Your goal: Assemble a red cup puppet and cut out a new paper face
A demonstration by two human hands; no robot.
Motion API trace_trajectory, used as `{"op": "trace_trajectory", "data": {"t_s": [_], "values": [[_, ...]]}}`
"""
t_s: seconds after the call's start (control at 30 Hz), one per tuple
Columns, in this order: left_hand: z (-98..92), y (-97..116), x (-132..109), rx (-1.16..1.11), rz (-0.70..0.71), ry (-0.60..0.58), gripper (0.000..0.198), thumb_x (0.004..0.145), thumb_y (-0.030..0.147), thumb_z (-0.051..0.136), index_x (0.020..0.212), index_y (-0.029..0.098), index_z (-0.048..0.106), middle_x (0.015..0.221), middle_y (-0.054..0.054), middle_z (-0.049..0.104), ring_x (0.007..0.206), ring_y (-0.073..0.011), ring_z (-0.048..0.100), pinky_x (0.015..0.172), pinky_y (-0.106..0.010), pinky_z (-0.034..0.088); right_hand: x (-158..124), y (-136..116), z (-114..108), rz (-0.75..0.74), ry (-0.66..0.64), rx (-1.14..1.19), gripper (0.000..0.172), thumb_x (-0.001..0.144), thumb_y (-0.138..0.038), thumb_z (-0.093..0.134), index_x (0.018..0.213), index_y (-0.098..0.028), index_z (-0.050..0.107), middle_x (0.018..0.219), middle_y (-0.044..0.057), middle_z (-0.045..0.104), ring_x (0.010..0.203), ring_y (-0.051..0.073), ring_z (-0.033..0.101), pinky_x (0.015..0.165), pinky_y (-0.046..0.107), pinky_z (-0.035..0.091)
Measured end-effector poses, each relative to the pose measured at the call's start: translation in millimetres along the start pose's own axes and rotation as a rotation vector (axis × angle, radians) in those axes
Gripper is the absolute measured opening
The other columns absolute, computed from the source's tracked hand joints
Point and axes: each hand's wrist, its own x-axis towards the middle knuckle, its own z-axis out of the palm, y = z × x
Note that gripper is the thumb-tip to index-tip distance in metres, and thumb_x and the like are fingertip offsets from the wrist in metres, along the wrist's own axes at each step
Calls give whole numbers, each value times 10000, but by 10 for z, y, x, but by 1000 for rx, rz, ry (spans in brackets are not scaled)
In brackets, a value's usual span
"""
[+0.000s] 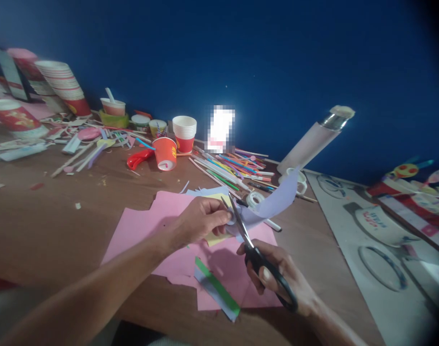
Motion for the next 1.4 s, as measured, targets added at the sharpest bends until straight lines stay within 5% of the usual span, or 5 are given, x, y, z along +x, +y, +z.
{"op": "trace_trajectory", "data": {"t_s": [1.03,1.4], "values": [[16,3,11,-122,-100,0,170,719,232,534,602,119,582,492,10,560,477,-88,517,535,-218,416,2,37,22,28,60,33,526,693,-575,608,947,-116,572,531,-39,458,380,61,404,374,181,297],[45,-27,12,-141,52,-22,215,712,309,599,591,136,556,597,30,481,538,-78,456,521,-208,389,30,16,33,-38,79,63,508,732,-554,580,970,-106,552,470,-40,461,368,74,386,381,203,318]]}}
